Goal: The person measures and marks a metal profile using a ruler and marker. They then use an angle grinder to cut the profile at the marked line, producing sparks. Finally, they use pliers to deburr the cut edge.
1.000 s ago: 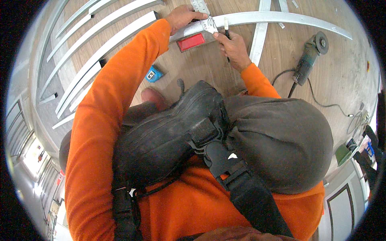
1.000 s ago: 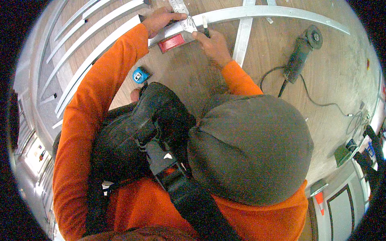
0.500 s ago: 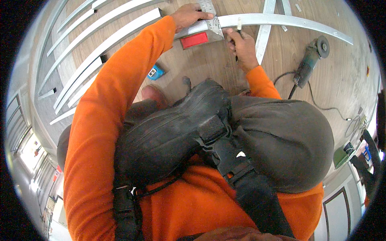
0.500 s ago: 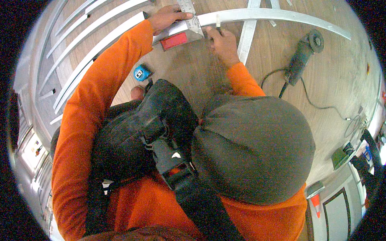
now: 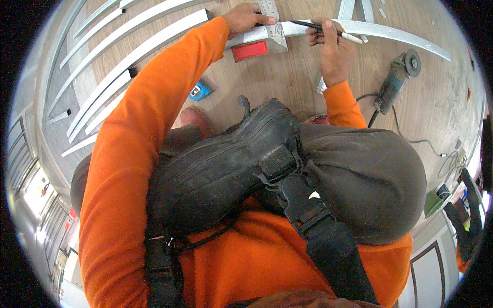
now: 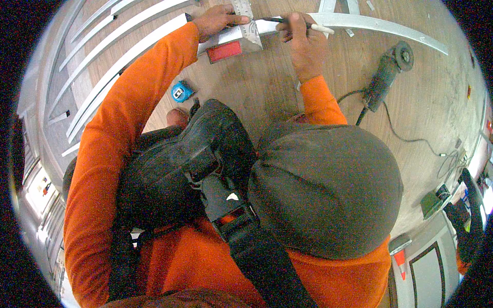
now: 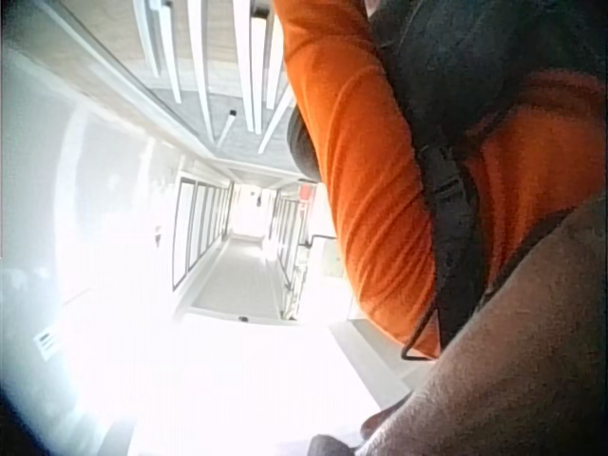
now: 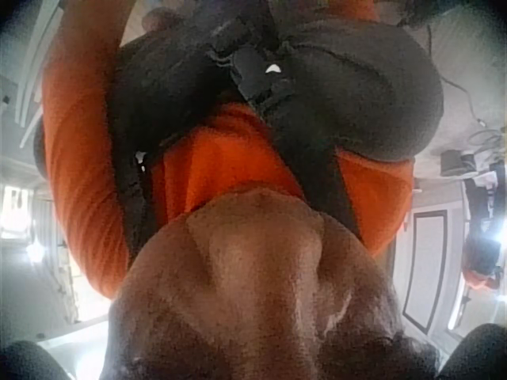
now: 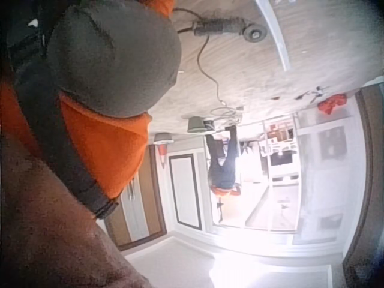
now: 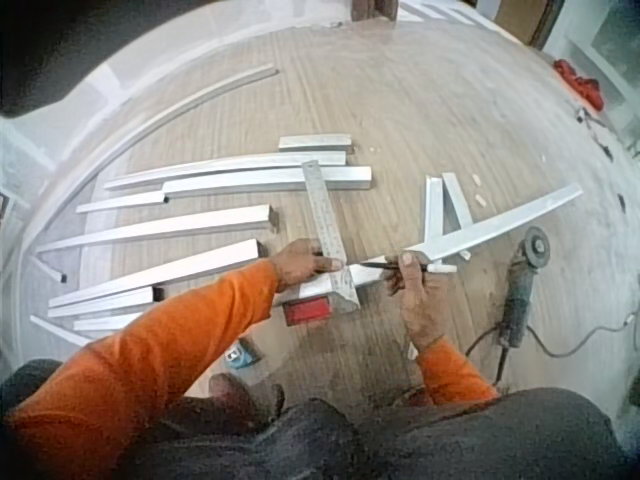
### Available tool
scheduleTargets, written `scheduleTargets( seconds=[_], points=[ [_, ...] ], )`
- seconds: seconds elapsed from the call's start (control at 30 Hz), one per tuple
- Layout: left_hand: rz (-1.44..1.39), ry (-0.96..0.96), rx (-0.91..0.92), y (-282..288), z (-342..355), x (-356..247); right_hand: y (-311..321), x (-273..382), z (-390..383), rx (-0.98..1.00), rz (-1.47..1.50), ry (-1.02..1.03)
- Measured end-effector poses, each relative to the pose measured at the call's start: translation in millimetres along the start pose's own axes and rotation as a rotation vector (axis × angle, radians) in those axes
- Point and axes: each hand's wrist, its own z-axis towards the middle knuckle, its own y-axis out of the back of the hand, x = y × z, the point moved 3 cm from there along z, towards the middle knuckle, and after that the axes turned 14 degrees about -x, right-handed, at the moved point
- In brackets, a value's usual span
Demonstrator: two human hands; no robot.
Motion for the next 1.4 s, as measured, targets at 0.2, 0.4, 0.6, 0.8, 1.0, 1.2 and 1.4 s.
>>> scheduleTargets(
  seconds=[0.2,0.4,0.6,0.8,1.0,1.2,1.4],
  points=[
    [0.018,-0.118,-0.058,-12.0,-8.9,-12.5,-1.1,-18.5,-1.4,-0.028,-0.021,-0.001],
    [0.106,-0.022,-0.018,-9.6,-5.1,-16.8,-0.2,-21.7,-1.1,0.017,-0.018,-0.01],
    [0.019,-0.138,0.015,-5.9,5.6,-5.6,-0.8,-29.7,2.8,0.069,-0.238,0.164],
    [0.087,0.005,0.124,-6.1,14.3,1.7,-2.3,-24.4,-2.9,0.034,-0.371,0.242],
    [-0.157,0.036,0.113,-9.8,9.3,6.1,0.2,-34.4,2.6,0.017,-0.297,0.193],
    [-0.27,0.099,0.104,-13.7,1.8,3.5,-2.7,-36.8,3.2,-0.012,-0.245,0.187],
    [-0.276,0.102,0.139,-9.7,0.3,10.1,-5.9,-37.2,2.9,-0.001,-0.235,0.173]
  ],
)
